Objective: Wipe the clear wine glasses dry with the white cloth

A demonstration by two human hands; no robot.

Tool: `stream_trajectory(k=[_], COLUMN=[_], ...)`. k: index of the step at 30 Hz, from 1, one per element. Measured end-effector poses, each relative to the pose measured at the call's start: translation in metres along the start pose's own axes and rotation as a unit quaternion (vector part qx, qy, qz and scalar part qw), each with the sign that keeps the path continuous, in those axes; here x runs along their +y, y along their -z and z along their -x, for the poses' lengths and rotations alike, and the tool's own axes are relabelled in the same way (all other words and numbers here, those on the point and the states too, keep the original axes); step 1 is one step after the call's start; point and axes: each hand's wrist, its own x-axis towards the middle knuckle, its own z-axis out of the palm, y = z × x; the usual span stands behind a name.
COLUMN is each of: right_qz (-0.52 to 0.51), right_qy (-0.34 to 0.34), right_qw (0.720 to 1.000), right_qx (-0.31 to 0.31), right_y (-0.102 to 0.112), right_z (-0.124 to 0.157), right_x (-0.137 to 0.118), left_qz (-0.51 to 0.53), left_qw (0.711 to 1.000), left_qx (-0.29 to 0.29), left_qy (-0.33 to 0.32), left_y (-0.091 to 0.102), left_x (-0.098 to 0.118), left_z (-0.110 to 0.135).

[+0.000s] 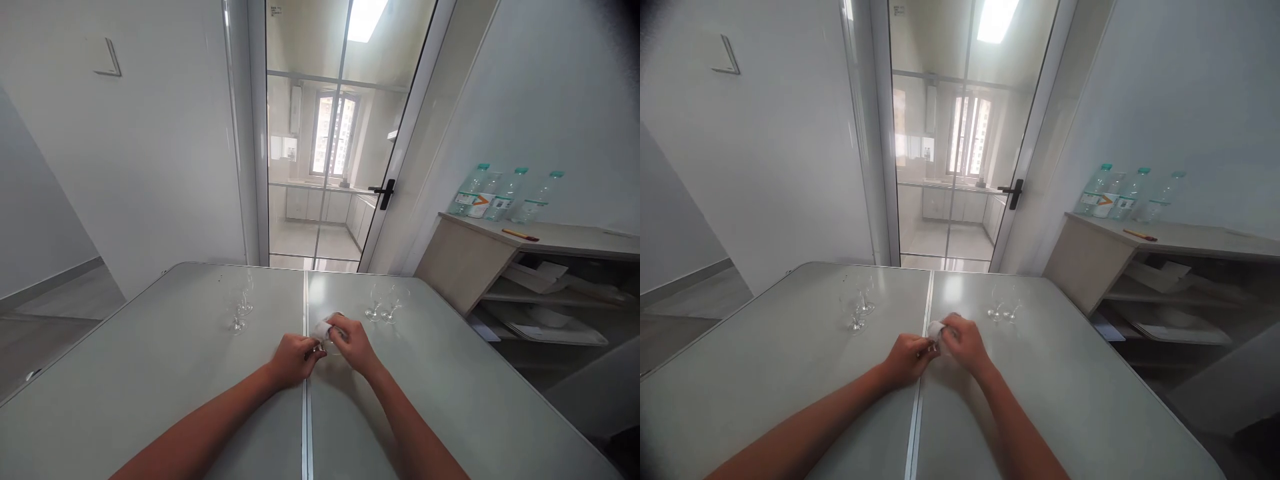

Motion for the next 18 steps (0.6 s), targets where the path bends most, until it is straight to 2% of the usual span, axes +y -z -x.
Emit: stream_trajectory(k=[2,4,6,8,11,13,16,18], right_qz=[-0.16,-0.286,-0.365,-0.403,-0.396,-0.341,-0.201,-0.12], right_qy=[-0.102,-0.181,-0.22,-0.221,-0.184,-0.142,-0.049,-0.013], right_qw=[0.982,0.941,0.905,0.888,0.896,0.92,0.969,0.985], right_qx=[0.002,0.008,-0.003,-0.006,0.074,0.127,0.134,0.124], right_y=[0.006,0.009,0.007,0.001,-0.008,-0.012,-0.012,-0.009], right_z=[0.0,0.001,0.002,0.002,0.001,0.002,0.006,0.008], right_x=[0.004,0.007,0.007,0.007,0.008,0.009,0.008,0.006], left_qz=[0.016,0.049,0.096,0.151,0.233,0.27,0.27,0.225], left_qw=[1.0,0.999,0.995,0.985,0.96,0.943,0.937,0.953], left_qx=[-0.008,-0.006,0.004,0.02,0.044,0.064,0.084,0.079], left_qy=[-0.007,0.007,0.039,0.079,0.146,0.183,0.206,0.189], left_y=[0.003,0.006,0.008,0.009,0.009,0.008,0.005,0.004], left_x=[0.004,0.008,0.012,0.013,0.009,0.004,-0.003,-0.005], left_z=[0.0,-0.002,-0.005,-0.008,-0.014,-0.017,-0.017,-0.014])
